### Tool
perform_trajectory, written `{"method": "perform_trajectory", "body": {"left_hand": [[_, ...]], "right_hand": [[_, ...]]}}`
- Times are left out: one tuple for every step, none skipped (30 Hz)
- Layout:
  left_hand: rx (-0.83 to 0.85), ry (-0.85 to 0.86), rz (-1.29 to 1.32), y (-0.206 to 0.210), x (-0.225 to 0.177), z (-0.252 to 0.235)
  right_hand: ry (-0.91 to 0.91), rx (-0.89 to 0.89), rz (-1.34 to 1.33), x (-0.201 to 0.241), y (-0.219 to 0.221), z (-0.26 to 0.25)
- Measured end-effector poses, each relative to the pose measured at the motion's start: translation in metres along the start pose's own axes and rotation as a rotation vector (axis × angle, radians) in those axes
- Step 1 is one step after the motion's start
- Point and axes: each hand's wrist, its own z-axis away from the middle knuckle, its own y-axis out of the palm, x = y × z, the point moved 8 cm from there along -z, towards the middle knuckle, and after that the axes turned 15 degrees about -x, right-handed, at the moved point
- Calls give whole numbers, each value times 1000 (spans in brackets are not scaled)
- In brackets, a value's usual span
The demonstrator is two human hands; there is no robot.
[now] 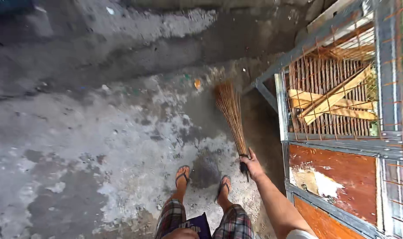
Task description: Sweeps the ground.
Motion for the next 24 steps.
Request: {"method": "perform_trajectory", "body": {"left_hand": [[-21, 1, 20, -11, -8, 9], [-33, -13, 36, -20, -14, 18], [-42, -25, 53, -28, -18, 26], [-49, -41, 63, -36, -20, 33], [-65, -55, 70, -44, -20, 39], [-85, -65, 72, -50, -20, 44], [-100, -77, 71, -55, -19, 48], [-108, -92, 68, -57, -17, 51], [-117, -96, 69, -61, -16, 50], [-131, -95, 72, -64, -15, 49], [-154, -94, 77, -66, -14, 47], [-175, -104, 85, -68, -13, 46], [-195, -122, 95, -70, -13, 45], [-213, -143, 109, -72, -15, 41], [-230, -159, 121, -75, -17, 35], [-234, -181, 128, -77, -19, 29], [-229, -201, 135, -77, -24, 25], [-226, -207, 148, -78, -30, 17], [-232, -199, 164, -80, -37, 4], [-242, -193, 173, -82, -44, -7], [-251, -194, 175, -84, -51, -17], [-261, -191, 174, -86, -58, -29], [-265, -184, 174, -86, -65, -41], [-264, -173, 176, -87, -72, -53]], "right_hand": [[22, -4, -55, 2, -1, 24], [73, -17, -131, 0, 0, 49], [136, -37, -216, -2, 4, 74], [199, -57, -297, -1, 12, 95], [248, -74, -358, 2, 25, 110], [272, -82, -396, 6, 41, 117], [295, -83, -414, 9, 60, 119], [331, -72, -420, 12, 80, 118], [365, -39, -413, 18, 106, 114], [391, 15, -396, 29, 136, 111], [412, 83, -372, 42, 166, 109], [434, 157, -359, 58, 195, 110], [450, 221, -358, 77, 217, 111], [447, 270, -366, 98, 233, 111], [418, 317, -397, 120, 242, 106], [371, 353, -431, 138, 243, 102], [319, 377, -458, 147, 234, 101], [254, 406, -478, 154, 221, 100], [195, 432, -489, 162, 208, 97], [165, 427, -497, 166, 194, 96], [163, 389, -496, 168, 180, 97], [180, 330, -488, 172, 169, 95], [207, 275, -481, 176, 162, 91], [239, 238, -483, 181, 161, 83]]}}
